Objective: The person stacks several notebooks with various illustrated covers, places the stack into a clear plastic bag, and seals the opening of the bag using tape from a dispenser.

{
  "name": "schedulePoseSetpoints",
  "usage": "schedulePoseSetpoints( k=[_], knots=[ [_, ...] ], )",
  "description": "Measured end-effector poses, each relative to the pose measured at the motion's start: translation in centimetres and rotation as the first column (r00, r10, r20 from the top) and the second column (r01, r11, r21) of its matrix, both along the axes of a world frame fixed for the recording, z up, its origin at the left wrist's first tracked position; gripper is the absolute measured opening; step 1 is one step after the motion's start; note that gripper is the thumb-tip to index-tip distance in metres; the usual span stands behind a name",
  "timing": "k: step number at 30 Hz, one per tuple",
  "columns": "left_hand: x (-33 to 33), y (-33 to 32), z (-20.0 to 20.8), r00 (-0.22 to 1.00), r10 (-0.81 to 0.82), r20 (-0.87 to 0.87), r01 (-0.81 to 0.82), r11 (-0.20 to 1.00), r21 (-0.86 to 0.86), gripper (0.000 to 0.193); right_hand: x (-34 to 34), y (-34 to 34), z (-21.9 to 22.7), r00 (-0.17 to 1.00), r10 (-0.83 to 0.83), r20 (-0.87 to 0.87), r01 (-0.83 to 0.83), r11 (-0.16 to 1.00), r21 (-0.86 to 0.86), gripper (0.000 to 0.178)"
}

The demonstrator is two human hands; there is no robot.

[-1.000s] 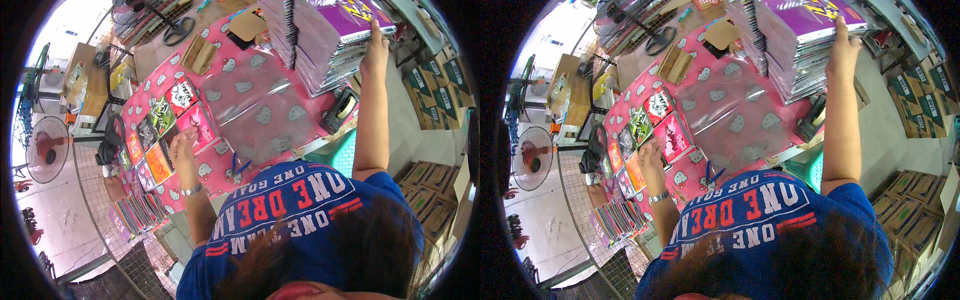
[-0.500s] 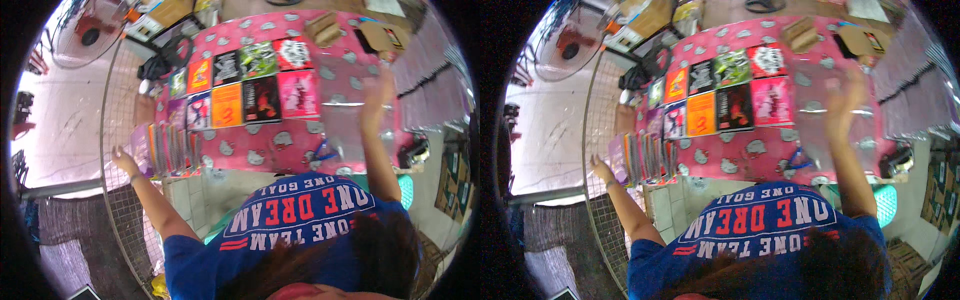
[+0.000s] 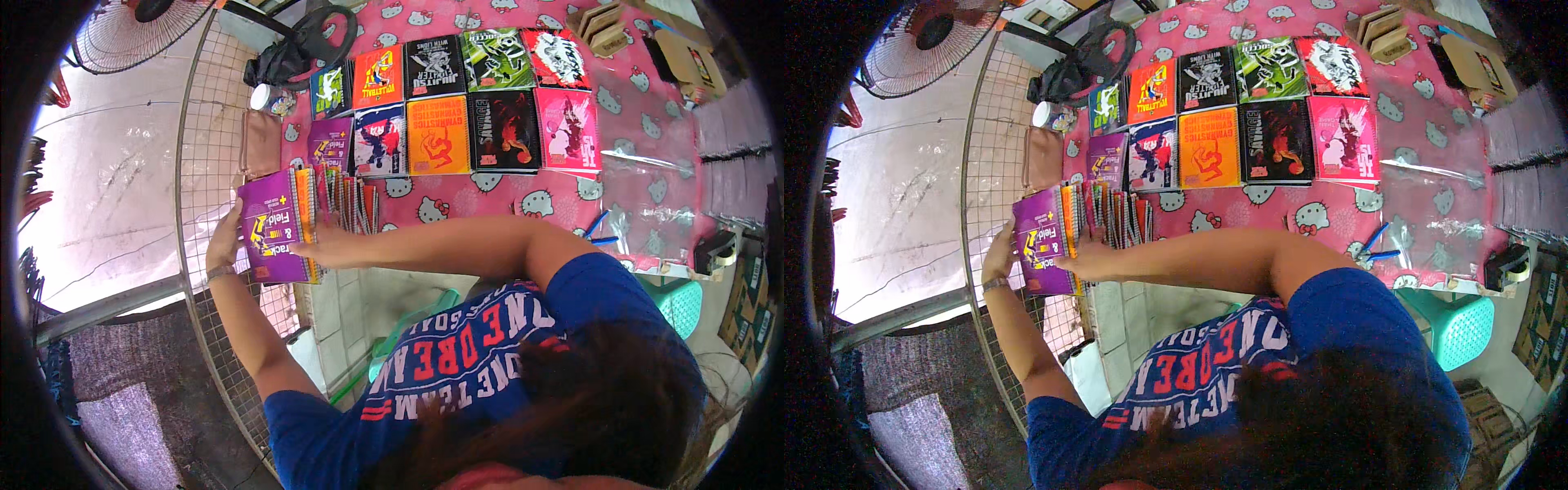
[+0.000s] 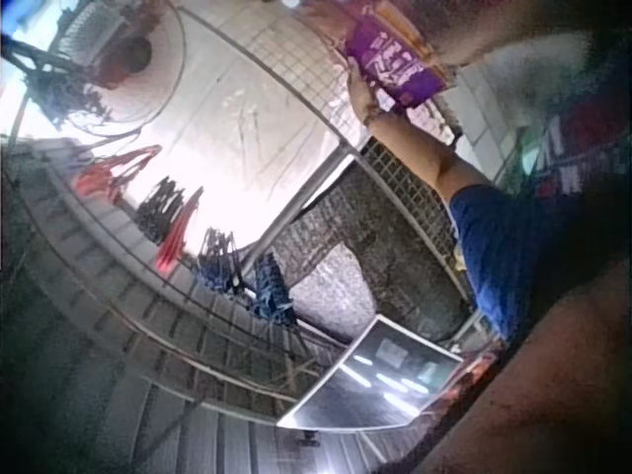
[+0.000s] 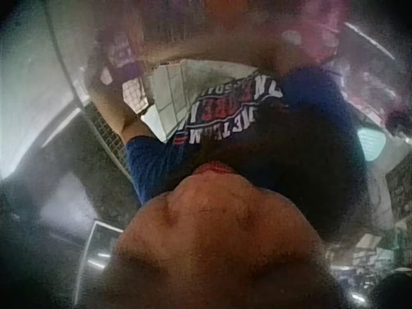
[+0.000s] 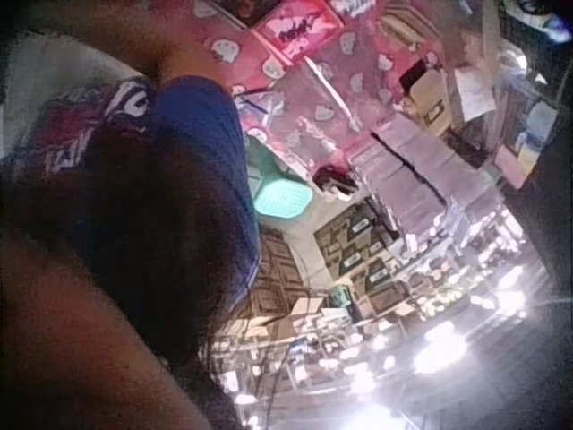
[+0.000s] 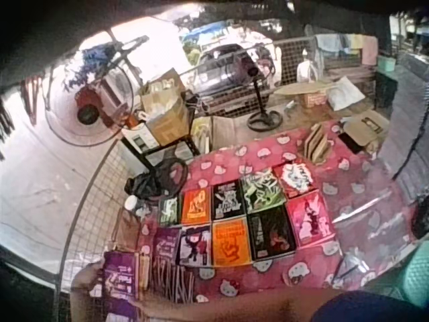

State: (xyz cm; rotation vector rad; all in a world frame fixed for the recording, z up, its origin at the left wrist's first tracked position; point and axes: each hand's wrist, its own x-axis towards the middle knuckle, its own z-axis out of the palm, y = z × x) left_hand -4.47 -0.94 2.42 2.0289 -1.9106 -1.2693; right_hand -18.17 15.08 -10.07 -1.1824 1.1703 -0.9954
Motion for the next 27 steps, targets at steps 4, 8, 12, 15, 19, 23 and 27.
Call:
schedulePoseSetpoints(
  k=[4, 8, 12, 15, 19, 23, 27],
  knots=[
    [3.0, -0.3, 0.1, 0.916, 0.05, -0.399, 0.003, 0.991, 0.131, 0.049, -0.1, -0.4, 1.1, 0.999, -0.014, -0.046, 0.02, 0.991, 0.13, 0.081],
    [7.6, 2.8, -1.0, 0.941, -0.081, -0.329, 0.039, 0.99, -0.133, 0.052, -2.7, 4.0, 5.8, 0.979, 0.008, 0.202, -0.016, 0.999, 0.037, 0.089],
    [-0.3, 11.7, -1.5, 0.744, -0.054, -0.666, -0.064, 0.986, -0.151, 0.058, -13.9, 9.6, 6.6, 0.966, 0.078, -0.248, -0.231, 0.693, -0.683, 0.082],
    [-7.6, 20.2, -3.8, 0.542, -0.035, -0.84, 0.001, 0.999, -0.042, 0.062, -20.0, 14.3, 6.7, 0.694, -0.536, -0.481, -0.322, 0.368, -0.873, 0.074],
    [-18.0, 28.8, -7.5, 0.297, 0.153, -0.942, 0.268, 0.934, 0.237, 0.067, -27.1, 21.7, 9.1, 0.438, -0.832, -0.339, -0.44, 0.13, -0.888, 0.063],
    [-29.0, 33.5, -13.5, 0.19, 0.447, -0.874, 0.598, 0.654, 0.464, 0.073, -37.2, 31.9, 6.9, 0.589, -0.222, -0.777, -0.493, 0.663, -0.563, 0.065],
    [-37.8, 39.9, -18.1, 0.219, 0.585, -0.781, 0.747, 0.415, 0.519, 0.079, -45.9, 42.9, -1.9, 0.885, -0.214, -0.413, 0.084, 0.947, -0.31, 0.075]
  ],
)
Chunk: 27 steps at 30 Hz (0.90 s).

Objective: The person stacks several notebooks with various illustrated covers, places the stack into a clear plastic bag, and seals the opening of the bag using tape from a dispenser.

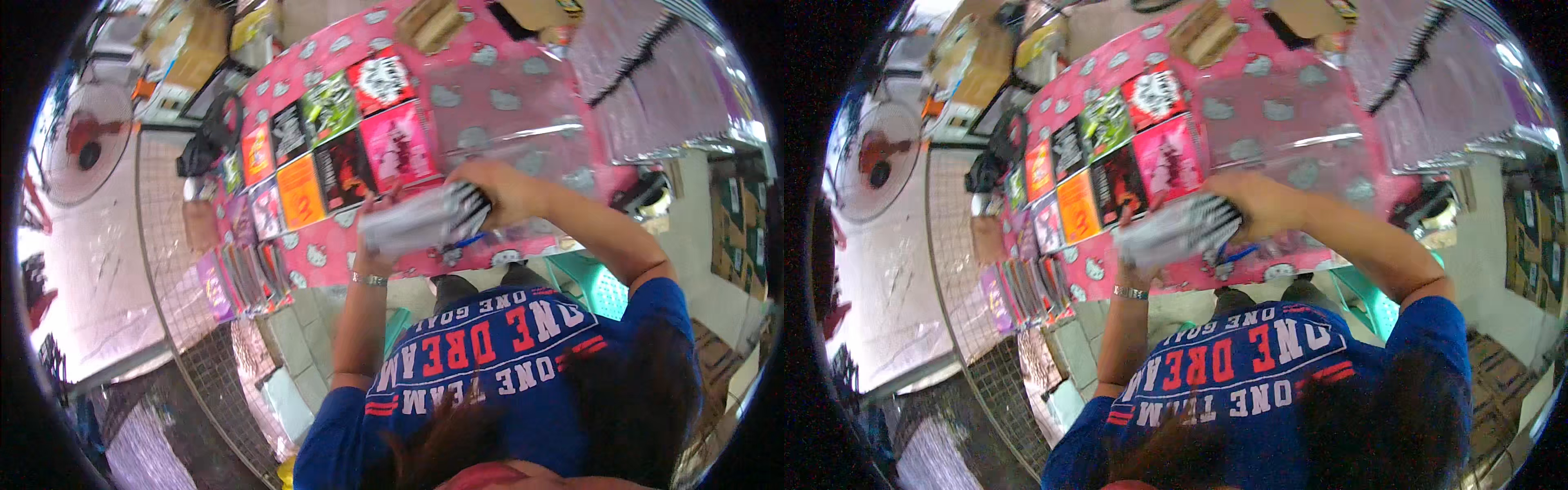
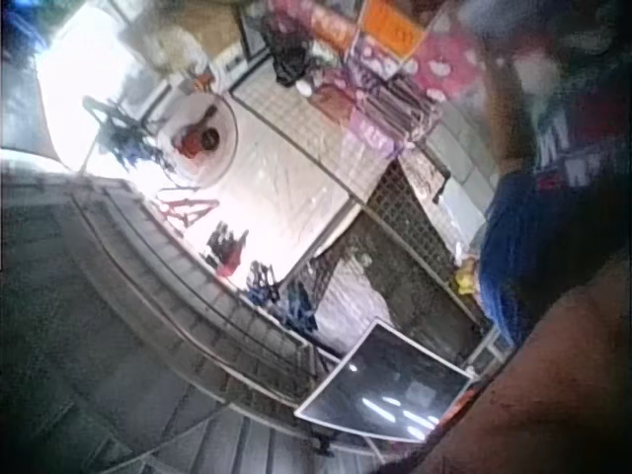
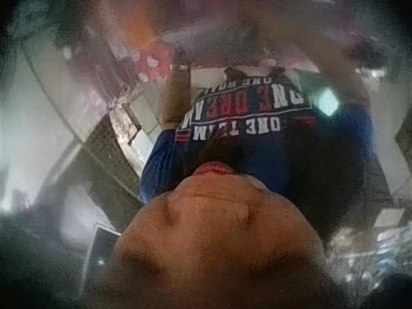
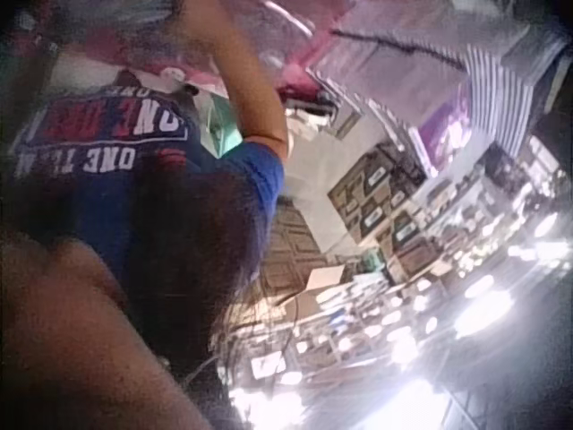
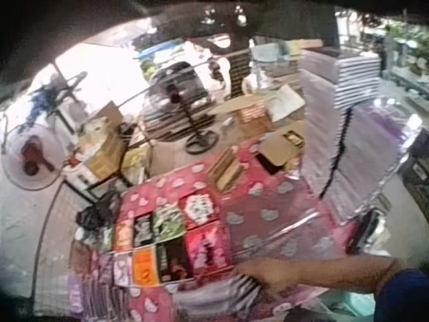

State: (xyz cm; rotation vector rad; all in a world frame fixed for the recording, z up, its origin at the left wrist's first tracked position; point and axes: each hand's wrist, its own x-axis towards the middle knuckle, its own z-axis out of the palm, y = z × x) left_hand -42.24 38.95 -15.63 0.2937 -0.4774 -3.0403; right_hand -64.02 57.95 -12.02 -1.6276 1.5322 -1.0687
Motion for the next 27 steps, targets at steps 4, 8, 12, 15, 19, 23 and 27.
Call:
schedulePoseSetpoints(
  k=[4, 8, 12, 15, 19, 23, 27],
  knots=[
    [-7.9, 6.0, -2.8, 0.98, 0.154, 0.128, -0.09, 0.911, -0.403, 0.071, -3.3, 7.5, -6.6, 0.799, -0.41, 0.439, 0.374, 0.912, 0.172, 0.074],
    [-10.0, 7.5, -9.6, 0.975, 0.105, 0.194, 0.137, 0.399, -0.907, 0.073, -4.6, 10.6, -14.1, 0.769, -0.475, 0.429, 0.513, 0.858, 0.031, 0.084],
    [-12.3, 9.3, -12.1, 0.943, 0.142, 0.301, 0.244, 0.319, -0.916, 0.072, -4.0, 11.2, -16.8, 0.707, -0.6, 0.375, 0.608, 0.786, 0.111, 0.093],
    [-12.0, 8.9, -13.5, 0.923, 0.159, 0.351, 0.29, 0.312, -0.905, 0.071, -4.0, 10.6, -15.8, 0.726, -0.62, 0.299, 0.657, 0.754, -0.032, 0.088],
    [-13.5, 8.9, -15.2, 0.922, 0.156, 0.355, 0.302, 0.285, -0.91, 0.07, -4.2, 11.0, -18.4, 0.745, -0.609, 0.271, 0.639, 0.768, -0.031, 0.08],
    [-14.0, 9.2, -15.9, 0.922, 0.143, 0.36, 0.316, 0.261, -0.912, 0.069, -3.8, 10.8, -21.5, 0.69, -0.707, 0.155, 0.721, 0.689, -0.073, 0.084],
    [-13.9, 8.2, -16.1, 0.916, 0.135, 0.379, 0.336, 0.262, -0.905, 0.068, -4.7, 11.6, -17.3, 0.746, -0.66, 0.082, 0.628, 0.74, 0.241, 0.092]
  ],
)
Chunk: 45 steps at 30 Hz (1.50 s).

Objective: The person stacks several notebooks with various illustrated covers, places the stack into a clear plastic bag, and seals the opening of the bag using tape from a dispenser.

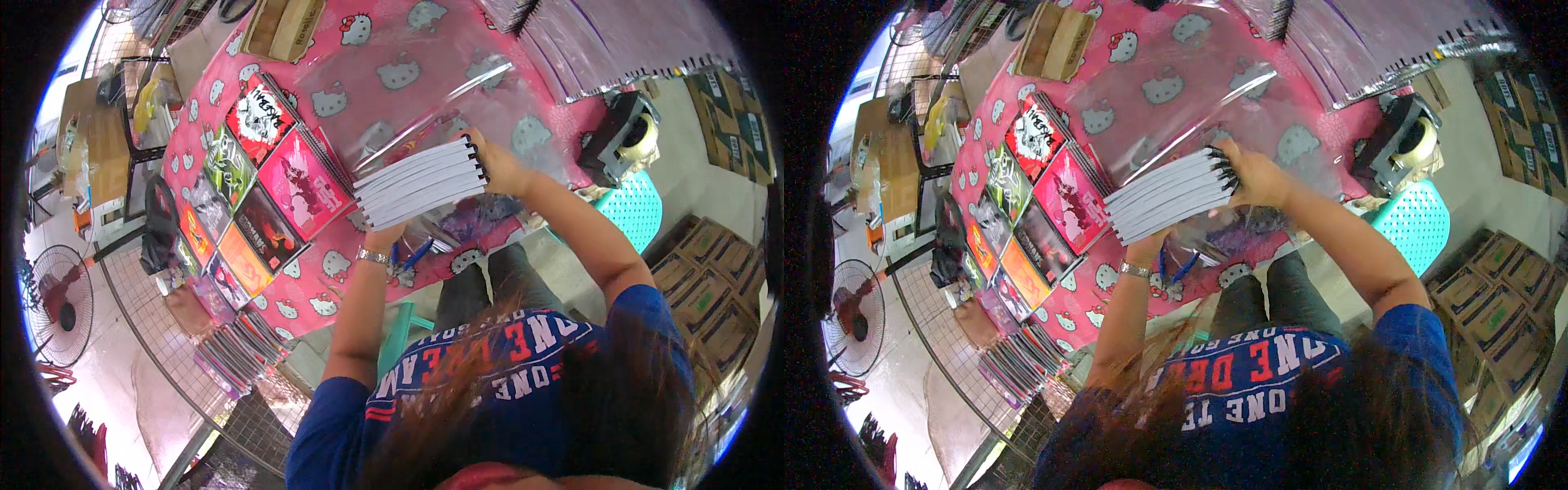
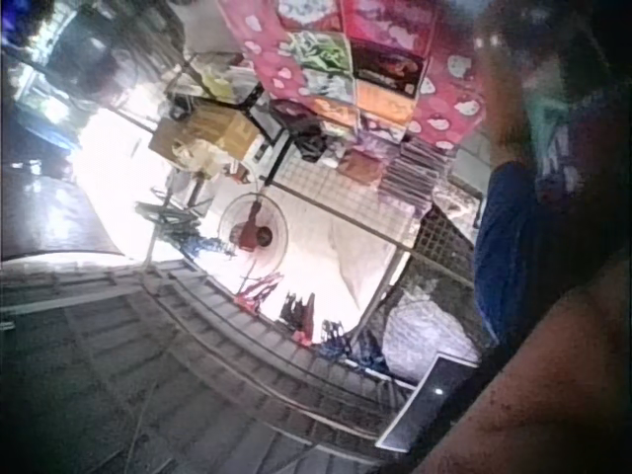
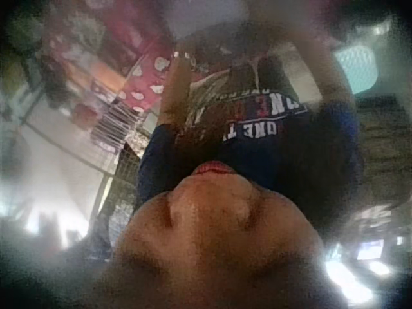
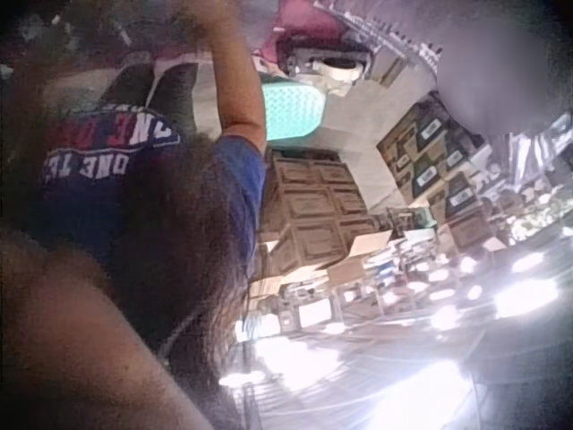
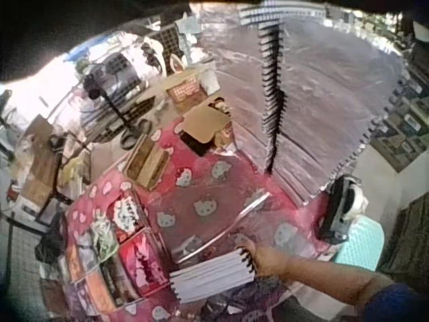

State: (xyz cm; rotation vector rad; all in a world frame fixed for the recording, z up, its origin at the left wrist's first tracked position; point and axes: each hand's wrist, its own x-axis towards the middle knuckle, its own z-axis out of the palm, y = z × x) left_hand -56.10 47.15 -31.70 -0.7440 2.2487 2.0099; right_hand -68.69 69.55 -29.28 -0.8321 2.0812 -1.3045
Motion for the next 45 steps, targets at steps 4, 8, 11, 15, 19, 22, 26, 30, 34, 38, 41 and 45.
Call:
schedulePoseSetpoints(
  k=[4, 8, 11, 15, 19, 22, 26, 30, 34, 38, 41, 45],
  knots=[
    [0.1, -0.7, 0.2, 1.0, -0.01, 0.011, 0.01, 1.0, -0.007, 0.066, 0.5, 0.2, 9.4, 0.899, -0.091, -0.428, 0.004, 0.98, -0.201, 0.105],
    [-0.1, -0.7, 0.4, 0.998, -0.054, 0.023, 0.054, 0.998, -0.018, 0.065, 2.9, -2.3, 12.2, 0.713, 0.017, -0.701, 0.097, 0.988, 0.122, 0.086],
    [-0.5, -0.8, 0.6, 0.996, -0.084, 0.041, 0.085, 0.996, -0.033, 0.065, 2.7, -2.4, 10.3, 0.676, 0.064, -0.734, 0.134, 0.969, 0.208, 0.073],
    [-1.1, -4.5, 2.5, 0.971, -0.18, 0.16, 0.19, 0.981, -0.049, 0.063, -0.2, -2.4, 9.8, 0.718, -0.126, -0.685, 0.285, 0.951, 0.123, 0.064],
    [-10.1, -6.3, 8.1, 0.944, -0.322, 0.072, 0.325, 0.945, -0.034, 0.05, -4.0, -1.2, 6.8, 0.818, -0.521, -0.244, 0.569, 0.794, 0.214, 0.08],
    [-14.8, -8.2, 6.0, 0.917, -0.314, 0.246, 0.296, 0.949, 0.107, 0.054, -4.7, -2.9, 0.1, 0.763, -0.646, 0.01, 0.591, 0.703, 0.395, 0.094],
    [-15.4, -9.4, 2.8, 0.899, -0.337, 0.28, 0.34, 0.94, 0.039, 0.059, -5.2, -4.4, -0.6, 0.759, -0.634, 0.145, 0.475, 0.693, 0.542, 0.099],
    [-16.5, -9.0, 2.1, 0.897, -0.315, 0.31, 0.277, 0.947, 0.159, 0.057, -5.9, -3.3, -0.7, 0.734, -0.652, 0.19, 0.467, 0.688, 0.556, 0.094],
    [-17.3, -8.7, 1.6, 0.899, -0.3, 0.319, 0.279, 0.954, 0.109, 0.052, -4.8, -2.4, -1.4, 0.666, -0.735, 0.126, 0.65, 0.655, 0.385, 0.077],
    [-16.5, -10.1, 0.9, 0.884, -0.324, 0.338, 0.245, 0.935, 0.255, 0.052, 1.8, -0.9, 1.8, 0.8, -0.49, -0.347, 0.535, 0.844, 0.041, 0.051],
    [-16.6, -8.5, 2.3, 0.913, -0.37, 0.174, 0.367, 0.929, 0.049, 0.052, 7.5, -0.6, 0.2, 0.872, 0.051, -0.486, 0.002, 0.994, 0.108, 0.039],
    [-14.2, -7.7, 4.9, 0.98, -0.178, 0.087, 0.192, 0.751, -0.632, 0.032, 9.4, -1.0, -3.1, 0.793, 0.437, -0.424, -0.363, 0.899, 0.247, 0.025]
  ],
)
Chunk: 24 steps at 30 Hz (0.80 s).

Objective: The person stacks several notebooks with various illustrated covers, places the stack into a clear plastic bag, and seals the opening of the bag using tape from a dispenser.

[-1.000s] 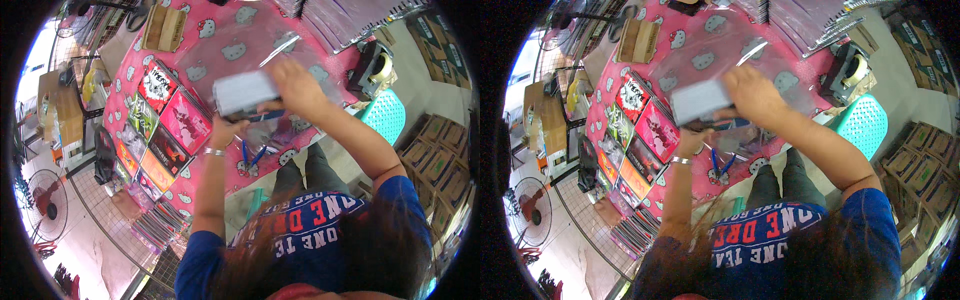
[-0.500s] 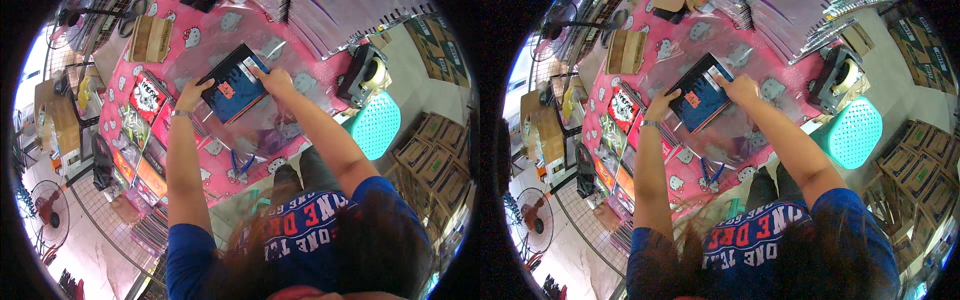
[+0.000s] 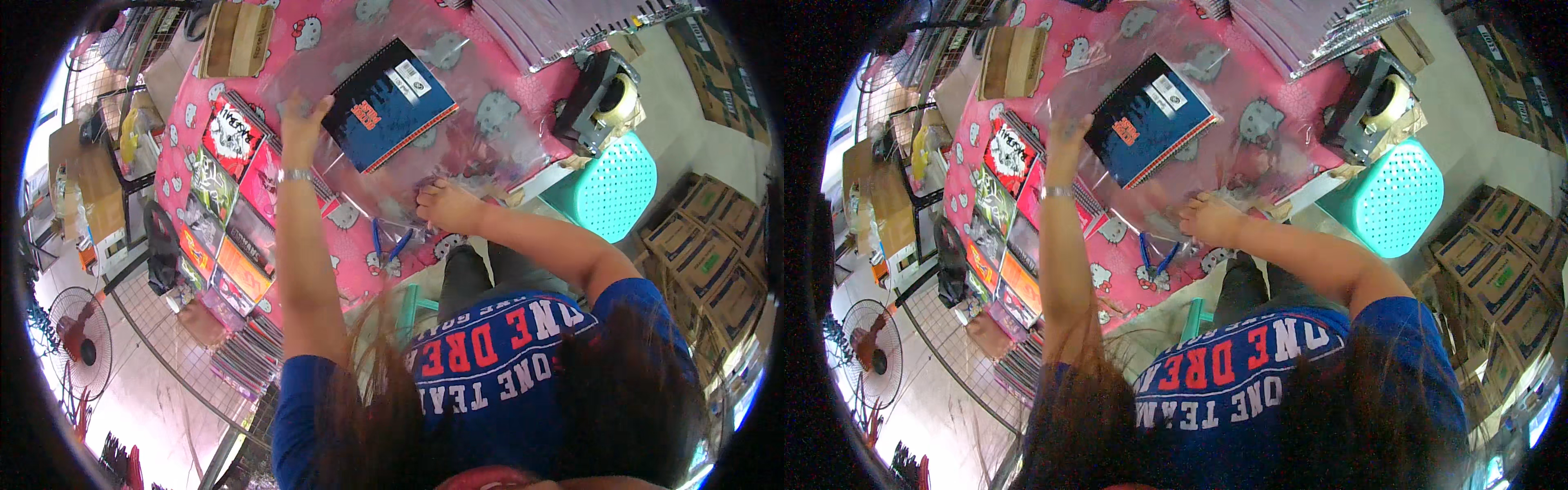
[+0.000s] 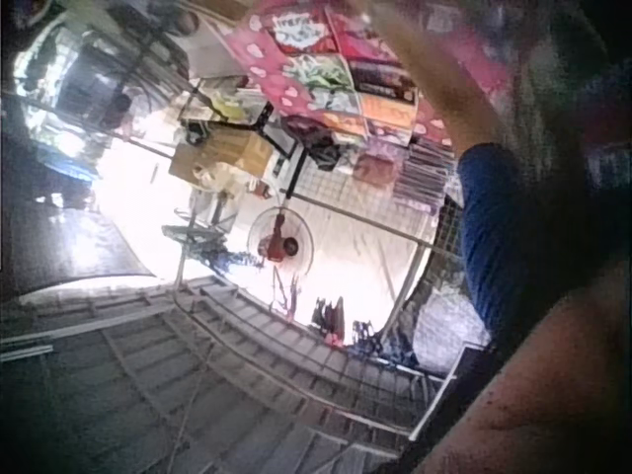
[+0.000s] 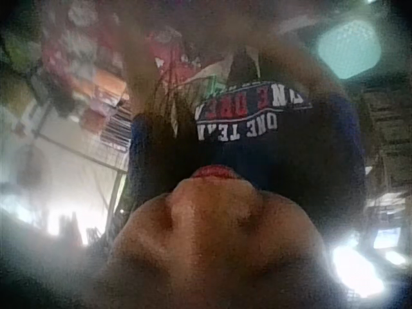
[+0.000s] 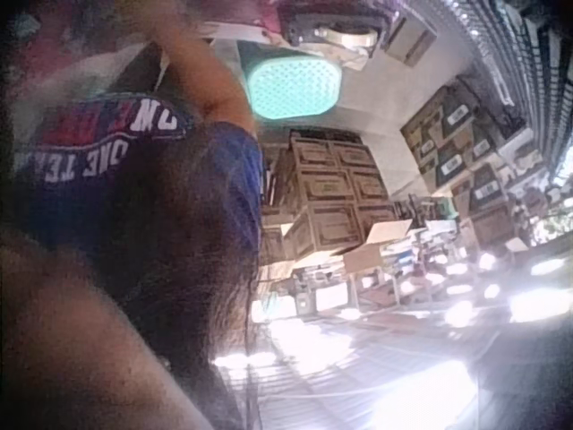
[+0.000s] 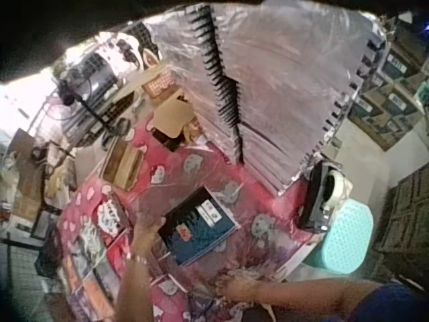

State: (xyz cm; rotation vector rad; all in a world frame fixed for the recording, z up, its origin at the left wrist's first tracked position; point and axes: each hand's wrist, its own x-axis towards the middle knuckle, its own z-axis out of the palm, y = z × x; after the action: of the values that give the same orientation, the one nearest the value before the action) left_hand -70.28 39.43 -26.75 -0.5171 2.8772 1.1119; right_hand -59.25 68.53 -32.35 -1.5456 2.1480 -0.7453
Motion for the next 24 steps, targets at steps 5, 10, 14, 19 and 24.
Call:
schedulePoseSetpoints(
  k=[5, 10, 14, 19, 24],
  knots=[
    [14.0, 7.2, 1.6, 0.919, -0.079, -0.385, 0.083, 0.996, -0.006, 0.022, 0.3, -1.3, -1.0, 0.998, -0.046, -0.05, 0.054, 0.987, 0.154, 0.018],
    [26.3, 9.0, -3.1, 0.97, -0.038, -0.241, 0.03, 0.999, -0.038, 0.011, 0.9, -2.3, -0.3, 0.982, 0.023, -0.187, -0.006, 0.996, 0.092, 0.017],
    [19.9, 8.6, 5.3, 0.909, -0.044, -0.414, -0.126, 0.92, -0.372, 0.014, -0.9, -2.7, -0.6, 1.0, -0.005, 0.028, -0.002, 0.977, 0.214, 0.017],
    [17.0, 6.0, 21.7, 0.752, -0.22, -0.621, -0.036, 0.928, -0.372, 0.021, -1.8, -3.6, 2.8, 0.959, -0.06, 0.279, -0.056, 0.919, 0.39, 0.021],
    [18.4, 4.6, 29.2, 0.719, -0.335, -0.61, 0.095, 0.916, -0.39, 0.026, -0.1, -3.6, 0.9, 0.997, 0.01, -0.075, -0.001, 0.992, 0.126, 0.018]
  ],
)
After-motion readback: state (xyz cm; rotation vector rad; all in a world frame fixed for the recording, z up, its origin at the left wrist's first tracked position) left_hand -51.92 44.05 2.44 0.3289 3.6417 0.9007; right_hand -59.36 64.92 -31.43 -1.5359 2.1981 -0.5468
